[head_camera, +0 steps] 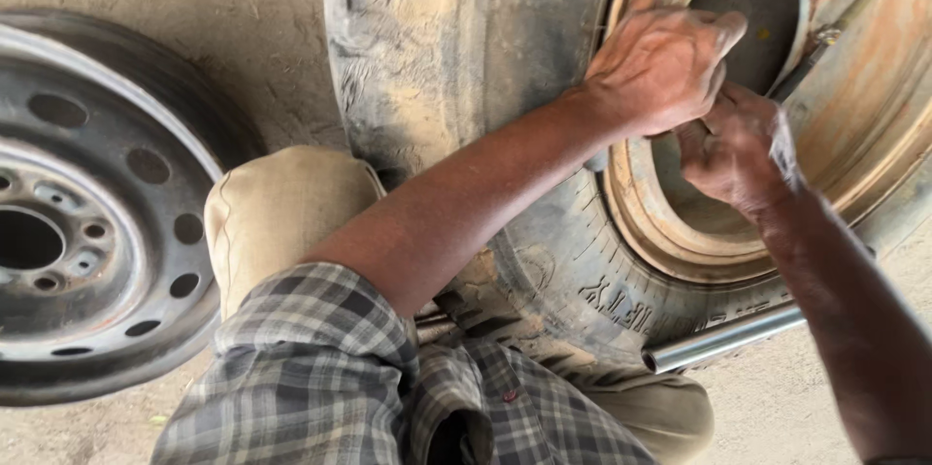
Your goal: The person manipulates the rim and tire assembly using a small orange tool and an air hose to seat or adjust the tire bead.
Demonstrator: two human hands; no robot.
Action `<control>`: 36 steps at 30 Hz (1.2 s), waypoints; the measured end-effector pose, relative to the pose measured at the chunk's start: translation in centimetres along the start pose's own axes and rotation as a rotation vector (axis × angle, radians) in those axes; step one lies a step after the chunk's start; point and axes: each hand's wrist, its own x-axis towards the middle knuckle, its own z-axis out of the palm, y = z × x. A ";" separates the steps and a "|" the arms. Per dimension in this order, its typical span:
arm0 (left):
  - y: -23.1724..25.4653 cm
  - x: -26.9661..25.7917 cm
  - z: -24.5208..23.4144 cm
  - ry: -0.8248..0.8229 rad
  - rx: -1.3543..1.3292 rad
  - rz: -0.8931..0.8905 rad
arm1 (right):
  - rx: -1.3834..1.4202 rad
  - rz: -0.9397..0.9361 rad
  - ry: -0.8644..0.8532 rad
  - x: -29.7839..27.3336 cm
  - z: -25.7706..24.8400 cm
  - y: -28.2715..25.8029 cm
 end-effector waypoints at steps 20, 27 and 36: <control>-0.1 0.5 -2.4 -0.307 0.040 -0.019 | -0.133 0.070 -0.166 1.7 -1.4 0.2; 0.4 0.7 -2.5 -0.410 0.190 -0.012 | 0.057 0.366 -0.202 1.6 0.4 1.7; 3.9 -0.1 -4.1 -0.649 0.348 0.069 | 0.549 1.098 -0.296 2.1 0.0 0.1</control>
